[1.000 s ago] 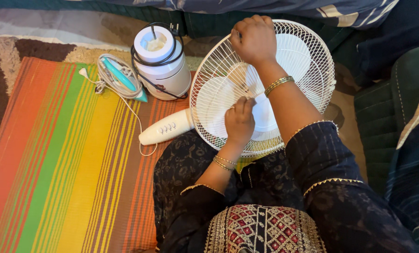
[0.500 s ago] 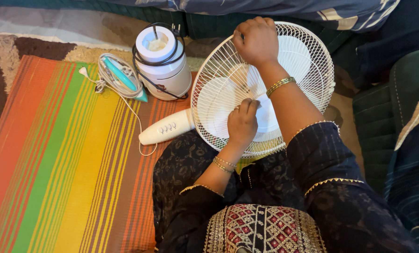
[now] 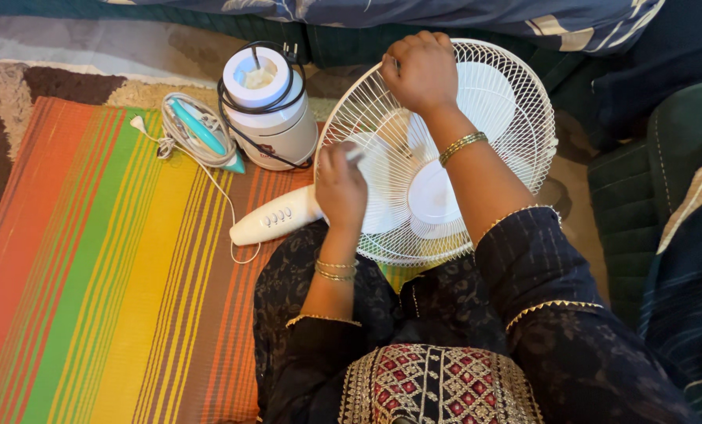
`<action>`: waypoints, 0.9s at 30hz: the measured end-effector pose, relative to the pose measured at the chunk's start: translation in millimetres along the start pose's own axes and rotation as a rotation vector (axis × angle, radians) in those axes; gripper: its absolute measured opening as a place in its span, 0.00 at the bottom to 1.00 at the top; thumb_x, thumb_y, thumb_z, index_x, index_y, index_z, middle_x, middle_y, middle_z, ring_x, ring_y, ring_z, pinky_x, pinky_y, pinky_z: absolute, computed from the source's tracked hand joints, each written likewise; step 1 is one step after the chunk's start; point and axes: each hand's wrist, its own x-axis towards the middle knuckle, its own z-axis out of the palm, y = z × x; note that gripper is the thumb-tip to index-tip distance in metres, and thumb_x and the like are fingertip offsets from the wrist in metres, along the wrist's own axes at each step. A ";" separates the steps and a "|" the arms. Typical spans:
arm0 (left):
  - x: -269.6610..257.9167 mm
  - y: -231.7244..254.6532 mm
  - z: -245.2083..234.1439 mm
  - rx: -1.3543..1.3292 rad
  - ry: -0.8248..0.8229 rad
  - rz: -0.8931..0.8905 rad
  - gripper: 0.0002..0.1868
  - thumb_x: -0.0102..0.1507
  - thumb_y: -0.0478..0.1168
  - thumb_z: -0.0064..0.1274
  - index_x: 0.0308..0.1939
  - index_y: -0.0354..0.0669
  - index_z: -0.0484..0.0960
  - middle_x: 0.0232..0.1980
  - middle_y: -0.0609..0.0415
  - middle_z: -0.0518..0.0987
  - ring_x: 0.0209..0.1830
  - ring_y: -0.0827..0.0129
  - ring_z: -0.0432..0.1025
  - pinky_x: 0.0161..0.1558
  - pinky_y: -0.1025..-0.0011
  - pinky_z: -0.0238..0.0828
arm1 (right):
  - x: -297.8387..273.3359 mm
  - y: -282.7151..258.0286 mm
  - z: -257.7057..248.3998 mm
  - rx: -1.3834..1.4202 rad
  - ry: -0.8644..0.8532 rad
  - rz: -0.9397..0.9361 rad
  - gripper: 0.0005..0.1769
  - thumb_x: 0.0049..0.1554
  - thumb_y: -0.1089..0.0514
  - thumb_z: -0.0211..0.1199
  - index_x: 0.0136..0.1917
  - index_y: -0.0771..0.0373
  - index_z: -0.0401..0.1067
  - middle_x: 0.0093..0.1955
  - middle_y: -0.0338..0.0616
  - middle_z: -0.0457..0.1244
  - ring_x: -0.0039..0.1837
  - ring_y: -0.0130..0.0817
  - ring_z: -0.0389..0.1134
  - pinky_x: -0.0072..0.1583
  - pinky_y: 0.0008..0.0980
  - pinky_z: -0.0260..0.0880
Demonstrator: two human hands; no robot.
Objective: The person sits on a mat and cleans a white table fan using a white cloth. They wipe the fan blades and the front grill, rotating the fan to access different areas.
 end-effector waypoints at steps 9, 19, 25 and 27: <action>25.9 -45.5 9.7 -0.232 0.094 -0.232 0.09 0.68 0.34 0.52 0.52 0.38 0.75 0.54 0.48 0.77 0.52 0.56 0.77 0.52 0.63 0.74 | -1.7 0.2 3.5 -0.013 -0.005 0.005 0.12 0.59 0.52 0.62 0.39 0.59 0.77 0.42 0.43 0.68 0.50 0.42 0.66 0.58 0.44 0.60; 32.0 -56.3 11.7 -0.402 0.113 -0.242 0.08 0.66 0.34 0.55 0.49 0.37 0.79 0.51 0.48 0.80 0.52 0.60 0.77 0.55 0.66 0.72 | -2.6 1.7 4.0 -0.016 -0.008 0.008 0.11 0.60 0.52 0.62 0.40 0.58 0.78 0.43 0.42 0.68 0.51 0.42 0.66 0.59 0.44 0.60; 23.7 -31.6 3.4 -0.303 0.111 -0.091 0.08 0.66 0.32 0.55 0.50 0.39 0.78 0.51 0.48 0.80 0.50 0.57 0.77 0.52 0.64 0.75 | -2.9 3.7 4.4 -0.036 -0.005 -0.004 0.11 0.60 0.51 0.63 0.40 0.58 0.78 0.43 0.42 0.68 0.51 0.42 0.66 0.59 0.44 0.60; 17.7 -23.4 2.8 -0.224 0.106 -0.043 0.11 0.64 0.30 0.54 0.51 0.41 0.77 0.52 0.47 0.78 0.51 0.53 0.76 0.52 0.62 0.74 | -3.1 3.6 4.5 -0.025 -0.010 0.003 0.11 0.60 0.51 0.63 0.40 0.59 0.78 0.43 0.42 0.68 0.51 0.42 0.66 0.59 0.44 0.60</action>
